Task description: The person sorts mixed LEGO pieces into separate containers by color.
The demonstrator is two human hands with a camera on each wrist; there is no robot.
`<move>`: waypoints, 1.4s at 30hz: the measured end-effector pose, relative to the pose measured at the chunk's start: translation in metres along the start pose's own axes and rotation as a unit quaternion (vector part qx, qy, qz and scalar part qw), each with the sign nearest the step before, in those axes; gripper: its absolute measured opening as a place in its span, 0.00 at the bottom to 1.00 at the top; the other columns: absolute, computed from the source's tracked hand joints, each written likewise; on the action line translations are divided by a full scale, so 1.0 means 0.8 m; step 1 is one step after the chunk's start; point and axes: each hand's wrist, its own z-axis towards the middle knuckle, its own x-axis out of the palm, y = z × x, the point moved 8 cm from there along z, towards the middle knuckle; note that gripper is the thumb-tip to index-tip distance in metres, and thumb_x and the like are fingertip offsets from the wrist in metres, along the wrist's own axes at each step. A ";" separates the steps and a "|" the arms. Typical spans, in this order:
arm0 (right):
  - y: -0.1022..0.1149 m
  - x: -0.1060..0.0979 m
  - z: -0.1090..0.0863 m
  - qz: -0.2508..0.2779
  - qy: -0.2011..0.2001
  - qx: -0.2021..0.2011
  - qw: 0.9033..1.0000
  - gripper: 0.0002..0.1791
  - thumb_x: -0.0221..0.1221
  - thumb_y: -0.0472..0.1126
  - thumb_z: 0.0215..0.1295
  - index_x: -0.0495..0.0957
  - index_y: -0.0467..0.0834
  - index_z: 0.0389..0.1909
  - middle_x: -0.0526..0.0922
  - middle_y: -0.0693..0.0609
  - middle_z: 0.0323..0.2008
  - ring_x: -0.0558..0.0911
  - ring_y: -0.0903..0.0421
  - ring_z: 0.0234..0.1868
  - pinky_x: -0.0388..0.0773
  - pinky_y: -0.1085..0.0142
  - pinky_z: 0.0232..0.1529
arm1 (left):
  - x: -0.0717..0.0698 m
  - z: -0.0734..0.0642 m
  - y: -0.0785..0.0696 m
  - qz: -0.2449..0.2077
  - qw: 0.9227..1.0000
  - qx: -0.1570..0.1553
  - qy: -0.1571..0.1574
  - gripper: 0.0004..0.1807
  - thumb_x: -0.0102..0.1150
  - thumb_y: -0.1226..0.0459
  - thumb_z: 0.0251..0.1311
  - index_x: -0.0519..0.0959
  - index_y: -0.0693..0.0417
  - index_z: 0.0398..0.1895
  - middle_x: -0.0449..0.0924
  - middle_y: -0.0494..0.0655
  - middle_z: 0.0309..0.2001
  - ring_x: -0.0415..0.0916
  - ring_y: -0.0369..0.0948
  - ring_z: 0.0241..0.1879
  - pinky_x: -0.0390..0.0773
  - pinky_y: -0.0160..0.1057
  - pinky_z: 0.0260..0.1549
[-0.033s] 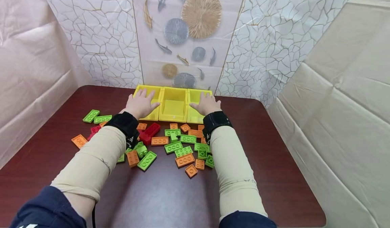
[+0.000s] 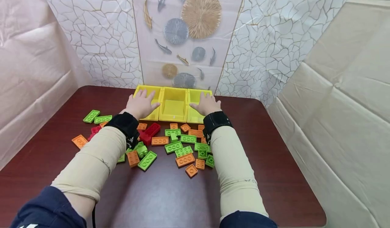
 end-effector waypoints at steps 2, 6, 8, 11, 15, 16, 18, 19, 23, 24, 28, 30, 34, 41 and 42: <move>0.002 -0.002 -0.001 -0.002 -0.003 -0.006 1.000 0.45 0.41 0.65 0.67 0.39 0.41 0.73 0.42 0.37 0.72 0.44 0.40 0.71 0.41 0.42 0.64 | -0.001 0.000 -0.001 -0.002 1.000 0.004 -0.003 0.37 0.32 0.41 0.67 0.45 0.46 0.74 0.41 0.60 0.72 0.38 0.55 0.70 0.42 0.61 0.62; 0.001 -0.001 -0.004 -0.009 -0.005 -0.027 1.000 0.44 0.42 0.63 0.68 0.40 0.41 0.73 0.44 0.38 0.71 0.47 0.41 0.70 0.44 0.42 0.64 | -0.001 -0.006 -0.003 -0.009 1.000 0.024 -0.005 0.36 0.33 0.42 0.68 0.45 0.46 0.74 0.42 0.60 0.72 0.38 0.55 0.70 0.43 0.60 0.62; -0.004 0.003 -0.006 -0.008 -0.004 -0.034 0.999 0.42 0.43 0.61 0.68 0.41 0.41 0.73 0.44 0.38 0.71 0.48 0.41 0.70 0.45 0.41 0.63 | 0.001 -0.010 -0.001 -0.016 0.999 0.032 -0.001 0.36 0.34 0.42 0.68 0.46 0.47 0.74 0.42 0.59 0.72 0.38 0.55 0.70 0.42 0.61 0.62; -0.017 0.009 -0.011 -0.005 -0.003 -0.039 0.999 0.40 0.44 0.58 0.69 0.44 0.40 0.73 0.46 0.38 0.71 0.50 0.40 0.69 0.49 0.43 0.63 | 0.010 -0.013 0.008 -0.023 0.999 0.034 0.014 0.36 0.34 0.43 0.68 0.46 0.47 0.74 0.44 0.59 0.72 0.39 0.55 0.70 0.42 0.61 0.62; -0.037 0.015 -0.021 0.003 -0.007 -0.046 0.999 0.35 0.47 0.53 0.70 0.52 0.37 0.70 0.55 0.35 0.68 0.55 0.40 0.67 0.54 0.46 0.63 | 0.021 -0.014 0.039 -0.017 1.000 0.016 0.017 0.35 0.36 0.45 0.69 0.49 0.50 0.73 0.48 0.61 0.70 0.43 0.58 0.68 0.46 0.62 0.61; -0.042 0.018 -0.024 0.007 -0.006 -0.050 0.999 0.34 0.47 0.51 0.70 0.54 0.36 0.69 0.57 0.35 0.67 0.57 0.40 0.67 0.56 0.47 0.62 | 0.024 -0.014 0.050 -0.014 1.000 0.009 0.015 0.35 0.37 0.45 0.69 0.49 0.52 0.73 0.49 0.63 0.69 0.45 0.60 0.68 0.48 0.62 0.60; -0.054 0.028 -0.031 0.010 -0.003 -0.060 0.998 0.32 0.48 0.49 0.70 0.57 0.34 0.67 0.62 0.34 0.64 0.61 0.39 0.65 0.58 0.47 0.61 | 0.029 -0.015 0.074 -0.015 1.000 -0.012 0.009 0.35 0.38 0.47 0.69 0.50 0.55 0.72 0.52 0.65 0.67 0.49 0.62 0.65 0.52 0.63 0.58; -0.061 0.034 -0.035 0.011 0.002 -0.062 0.998 0.31 0.49 0.48 0.69 0.59 0.34 0.67 0.64 0.34 0.63 0.62 0.39 0.64 0.59 0.47 0.61 | 0.031 -0.016 0.086 -0.017 1.000 -0.025 0.006 0.35 0.39 0.48 0.69 0.51 0.57 0.72 0.54 0.65 0.66 0.52 0.63 0.63 0.54 0.63 0.57; -0.091 0.063 -0.043 0.011 0.030 -0.066 0.997 0.30 0.50 0.46 0.69 0.60 0.32 0.65 0.66 0.34 0.61 0.64 0.38 0.62 0.60 0.47 0.60 | 0.032 -0.008 0.129 -0.020 0.998 -0.061 -0.014 0.33 0.42 0.51 0.68 0.52 0.61 0.69 0.61 0.68 0.60 0.62 0.64 0.55 0.63 0.62 0.51; -0.097 0.071 -0.044 0.009 0.038 -0.067 0.997 0.30 0.51 0.46 0.68 0.61 0.32 0.65 0.66 0.34 0.61 0.64 0.38 0.62 0.61 0.47 0.60 | 0.031 -0.005 0.136 -0.022 0.997 -0.066 -0.017 0.33 0.42 0.52 0.68 0.52 0.61 0.69 0.61 0.68 0.59 0.64 0.64 0.54 0.64 0.62 0.50; -0.117 0.098 -0.047 0.008 0.057 -0.064 0.996 0.29 0.53 0.44 0.67 0.63 0.31 0.63 0.69 0.34 0.59 0.68 0.38 0.60 0.64 0.47 0.58 | 0.031 0.010 0.152 -0.026 0.996 -0.080 -0.023 0.34 0.44 0.54 0.67 0.49 0.62 0.69 0.63 0.69 0.58 0.67 0.63 0.52 0.67 0.62 0.48; -0.123 0.107 -0.047 0.011 0.055 -0.059 0.997 0.29 0.55 0.44 0.66 0.65 0.31 0.62 0.71 0.35 0.57 0.70 0.39 0.58 0.66 0.48 0.56 | 0.034 0.018 0.152 -0.029 0.996 -0.080 -0.020 0.35 0.44 0.54 0.67 0.47 0.62 0.70 0.67 0.69 0.56 0.70 0.62 0.49 0.70 0.61 0.45; -0.132 0.120 -0.048 0.001 0.047 -0.048 0.998 0.28 0.58 0.45 0.64 0.68 0.33 0.60 0.74 0.37 0.54 0.72 0.41 0.56 0.67 0.48 0.55 | 0.046 0.033 0.140 -0.042 0.996 -0.080 -0.001 0.39 0.47 0.53 0.67 0.43 0.62 0.72 0.73 0.66 0.49 0.74 0.56 0.40 0.74 0.55 0.39; -0.130 0.129 -0.055 -0.032 0.036 -0.041 0.998 0.28 0.62 0.44 0.60 0.70 0.35 0.58 0.76 0.38 0.51 0.75 0.44 0.50 0.70 0.49 0.52 | 0.062 0.050 0.121 -0.051 0.994 -0.095 0.014 0.44 0.54 0.57 0.62 0.40 0.59 0.72 0.77 0.60 0.39 0.74 0.50 0.34 0.73 0.50 0.36; -0.128 0.128 -0.054 -0.031 0.033 -0.040 0.998 0.28 0.62 0.44 0.59 0.70 0.35 0.58 0.76 0.39 0.51 0.75 0.44 0.50 0.70 0.49 0.52 | 0.064 0.053 0.121 -0.056 0.993 -0.098 0.019 0.43 0.53 0.58 0.63 0.39 0.59 0.72 0.76 0.60 0.38 0.73 0.50 0.34 0.72 0.50 0.37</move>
